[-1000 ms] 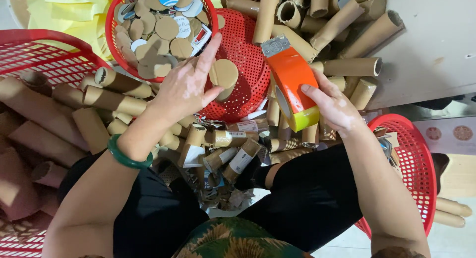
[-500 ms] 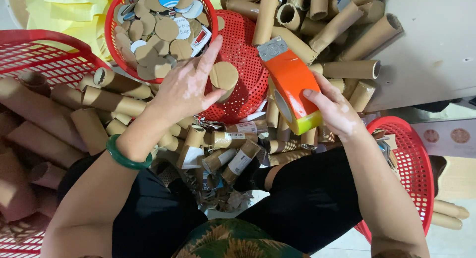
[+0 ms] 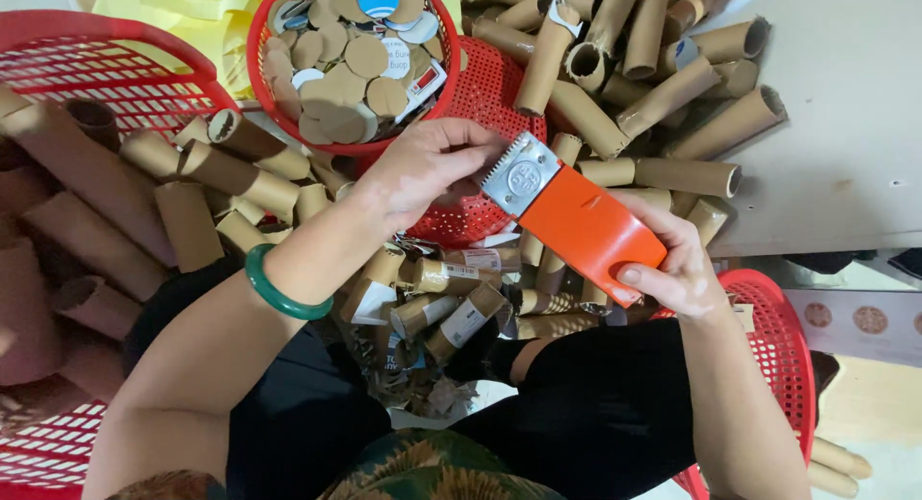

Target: Assembling and labeling cardboard tubes using a tape dispenser and stickers.

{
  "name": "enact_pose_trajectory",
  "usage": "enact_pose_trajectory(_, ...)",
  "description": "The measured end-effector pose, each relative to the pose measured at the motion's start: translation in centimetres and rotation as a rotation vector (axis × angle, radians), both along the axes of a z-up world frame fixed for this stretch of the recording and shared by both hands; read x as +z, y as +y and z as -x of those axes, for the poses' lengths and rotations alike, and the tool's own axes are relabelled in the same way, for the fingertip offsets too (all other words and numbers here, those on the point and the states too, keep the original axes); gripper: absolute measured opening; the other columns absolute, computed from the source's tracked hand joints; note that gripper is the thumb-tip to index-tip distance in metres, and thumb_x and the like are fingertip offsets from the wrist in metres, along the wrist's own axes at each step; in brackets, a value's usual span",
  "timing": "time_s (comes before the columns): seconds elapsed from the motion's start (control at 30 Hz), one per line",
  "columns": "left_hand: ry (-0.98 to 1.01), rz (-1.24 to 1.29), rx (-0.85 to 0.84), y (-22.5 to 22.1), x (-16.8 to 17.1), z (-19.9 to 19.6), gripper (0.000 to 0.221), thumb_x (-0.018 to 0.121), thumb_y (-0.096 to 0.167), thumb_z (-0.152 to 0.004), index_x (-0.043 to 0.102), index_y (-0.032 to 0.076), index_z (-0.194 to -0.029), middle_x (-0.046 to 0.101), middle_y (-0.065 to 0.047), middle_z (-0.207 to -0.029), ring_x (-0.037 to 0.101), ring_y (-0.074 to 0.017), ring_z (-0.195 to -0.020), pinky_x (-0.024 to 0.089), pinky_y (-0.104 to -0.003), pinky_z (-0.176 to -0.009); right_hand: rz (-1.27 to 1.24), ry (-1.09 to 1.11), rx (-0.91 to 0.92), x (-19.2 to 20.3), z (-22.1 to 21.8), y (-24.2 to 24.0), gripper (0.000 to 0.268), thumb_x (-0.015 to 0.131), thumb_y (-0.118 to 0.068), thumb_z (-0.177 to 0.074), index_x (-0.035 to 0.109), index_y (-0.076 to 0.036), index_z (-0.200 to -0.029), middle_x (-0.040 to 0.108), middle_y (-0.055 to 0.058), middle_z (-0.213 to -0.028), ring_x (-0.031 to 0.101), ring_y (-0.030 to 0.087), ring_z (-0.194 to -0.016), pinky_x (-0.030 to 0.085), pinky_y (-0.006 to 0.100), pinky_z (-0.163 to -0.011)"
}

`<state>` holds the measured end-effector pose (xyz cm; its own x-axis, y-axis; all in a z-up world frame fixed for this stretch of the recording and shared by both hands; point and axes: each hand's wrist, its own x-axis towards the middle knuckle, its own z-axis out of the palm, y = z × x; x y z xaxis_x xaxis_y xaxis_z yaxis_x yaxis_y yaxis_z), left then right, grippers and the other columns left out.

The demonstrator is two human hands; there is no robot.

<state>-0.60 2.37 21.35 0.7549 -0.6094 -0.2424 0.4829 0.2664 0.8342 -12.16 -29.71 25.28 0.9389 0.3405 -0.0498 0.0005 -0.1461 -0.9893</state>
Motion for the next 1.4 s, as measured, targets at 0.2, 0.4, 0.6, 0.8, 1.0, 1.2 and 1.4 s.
enact_pose_trajectory(0.2,-0.187,-0.224,0.236,3.0,-0.1,-2.7,0.018,0.071,0.013,-0.095,0.075,0.002,-0.107,0.077,-0.006,-0.089,0.072,-0.0113,-0.074,0.058,-0.024,-0.066,-0.008,0.104,0.009,0.7,0.3,-3.2,0.077,0.078,-0.016,-0.081,0.048,0.006,-0.149,0.066,0.012,-0.130,0.062,0.019,-0.119,0.048,0.035,-0.106)
enact_pose_trajectory(0.4,-0.212,-0.436,0.376,6.6,-3.1,-5.1,0.016,0.073,0.015,-0.093,0.076,0.002,-0.102,0.076,-0.004,-0.084,0.069,-0.0076,-0.069,0.052,-0.021,-0.057,0.247,0.135,-0.046,0.6,0.0,-6.1,0.066,0.075,-0.008,-0.080,0.059,0.007,-0.142,0.070,0.012,-0.123,0.064,0.017,-0.112,0.050,0.033,-0.100)
enact_pose_trajectory(0.6,-0.151,-0.411,0.441,6.4,-4.6,-5.7,0.016,0.076,0.017,-0.091,0.077,0.004,-0.101,0.075,-0.003,-0.082,0.069,-0.0062,-0.066,0.050,-0.018,-0.055,0.300,0.127,-0.054,0.9,-1.1,-5.5,0.062,0.074,-0.008,-0.080,0.061,0.005,-0.139,0.072,0.011,-0.121,0.064,0.016,-0.112,0.050,0.032,-0.100)
enact_pose_trajectory(0.8,-0.142,-0.622,0.406,5.1,-10.8,-6.1,0.015,0.077,0.015,-0.086,0.078,0.002,-0.093,0.076,-0.004,-0.078,0.071,-0.0120,-0.065,0.051,-0.025,-0.054,0.516,0.057,0.037,1.2,-2.6,-1.1,0.066,0.078,-0.025,-0.080,0.063,-0.002,-0.139,0.076,0.009,-0.119,0.067,0.014,-0.105,0.051,0.031,-0.098)
enact_pose_trajectory(1.0,-0.912,-0.976,0.361,1.4,-13.8,-4.0,0.018,0.070,0.005,-0.086,0.079,0.002,-0.101,0.074,-0.013,-0.105,0.070,-0.0321,-0.097,0.055,-0.040,-0.086,0.705,-0.012,0.047,1.2,-3.6,3.3,0.066,0.078,-0.034,-0.078,0.063,-0.007,-0.137,0.076,0.013,-0.114,0.074,0.018,-0.101,0.055,0.032,-0.095)
enact_pose_trajectory(1.2,-0.906,-0.680,0.520,-0.1,-9.1,-0.9,0.032,0.063,0.017,-0.102,0.065,0.002,-0.131,0.066,-0.015,-0.130,0.065,-0.0317,-0.120,0.052,-0.041,-0.106,0.748,-0.001,-0.044,0.9,-4.0,3.3,0.066,0.078,-0.038,-0.079,0.064,-0.007,-0.136,0.076,0.014,-0.114,0.073,0.022,-0.105,0.053,0.035,-0.096)
enact_pose_trajectory(1.4,-0.917,-0.428,0.651,-4.5,-9.2,1.1,0.084,0.093,0.026,-0.079,0.042,0.005,-0.143,0.065,-0.019,-0.126,0.067,-0.0319,-0.115,0.054,-0.042,-0.101,0.666,0.089,0.000,1.3,-4.1,3.6,0.064,0.075,-0.040,-0.080,0.065,-0.009,-0.136,0.078,0.013,-0.110,0.073,0.022,-0.100,0.055,0.034,-0.093)
